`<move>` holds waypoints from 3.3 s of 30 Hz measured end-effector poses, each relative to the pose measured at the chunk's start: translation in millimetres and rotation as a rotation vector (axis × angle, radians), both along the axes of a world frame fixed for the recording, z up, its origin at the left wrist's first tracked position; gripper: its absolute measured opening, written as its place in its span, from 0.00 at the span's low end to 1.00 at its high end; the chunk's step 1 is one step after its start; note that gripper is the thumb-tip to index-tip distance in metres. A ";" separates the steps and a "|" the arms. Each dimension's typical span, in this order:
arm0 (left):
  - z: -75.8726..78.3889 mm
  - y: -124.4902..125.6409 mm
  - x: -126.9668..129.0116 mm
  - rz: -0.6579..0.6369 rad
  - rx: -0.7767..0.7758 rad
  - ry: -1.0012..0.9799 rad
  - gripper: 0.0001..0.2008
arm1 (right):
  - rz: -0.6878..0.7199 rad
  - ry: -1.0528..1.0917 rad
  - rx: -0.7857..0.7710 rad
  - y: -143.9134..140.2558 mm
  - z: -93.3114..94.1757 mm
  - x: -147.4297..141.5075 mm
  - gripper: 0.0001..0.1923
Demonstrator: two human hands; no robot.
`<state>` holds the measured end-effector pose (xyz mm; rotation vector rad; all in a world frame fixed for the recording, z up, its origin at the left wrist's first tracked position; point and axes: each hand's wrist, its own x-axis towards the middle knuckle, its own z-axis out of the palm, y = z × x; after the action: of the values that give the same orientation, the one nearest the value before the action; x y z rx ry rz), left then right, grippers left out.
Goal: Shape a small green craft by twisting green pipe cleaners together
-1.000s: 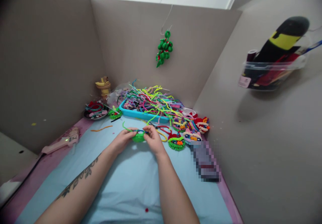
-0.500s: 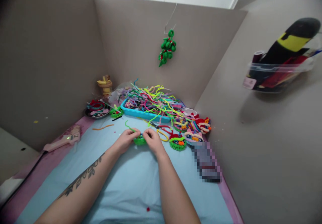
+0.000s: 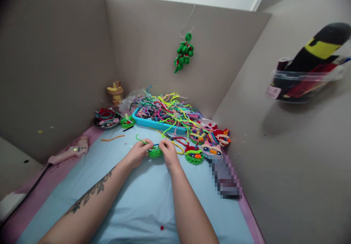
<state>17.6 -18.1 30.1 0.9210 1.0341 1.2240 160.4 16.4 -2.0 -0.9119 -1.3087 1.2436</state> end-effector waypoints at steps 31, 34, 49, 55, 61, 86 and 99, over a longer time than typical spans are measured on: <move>-3.7 3.1 -8.0 0.072 0.339 0.216 0.19 | 0.163 0.312 -0.206 -11.6 21.0 -0.6 0.20; -5.3 4.3 -5.9 0.077 0.343 0.201 0.17 | 0.113 0.317 -0.166 -11.3 18.8 -4.7 0.19; -1.9 7.4 -0.6 0.198 -0.007 -0.144 0.18 | -0.010 0.194 0.065 -14.3 15.6 -12.7 0.14; 1.3 2.6 -0.5 0.125 -0.040 -0.245 0.22 | -0.108 0.027 0.190 -20.2 19.6 -13.2 0.10; 2.9 -4.5 8.0 -0.022 0.001 -0.276 0.30 | -0.178 -0.032 0.237 -25.3 20.4 -18.5 0.07; -10.1 -0.1 -9.8 -0.013 0.463 0.570 0.40 | -0.350 -0.513 0.649 -17.1 23.4 9.7 0.16; -20.8 8.8 -14.5 0.100 0.401 0.606 0.40 | -0.212 -0.181 0.466 -31.7 33.6 -5.0 0.11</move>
<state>3.1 -9.3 9.3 1.6348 1.3395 1.2909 155.4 -15.3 31.6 -0.8096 -1.5170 0.6613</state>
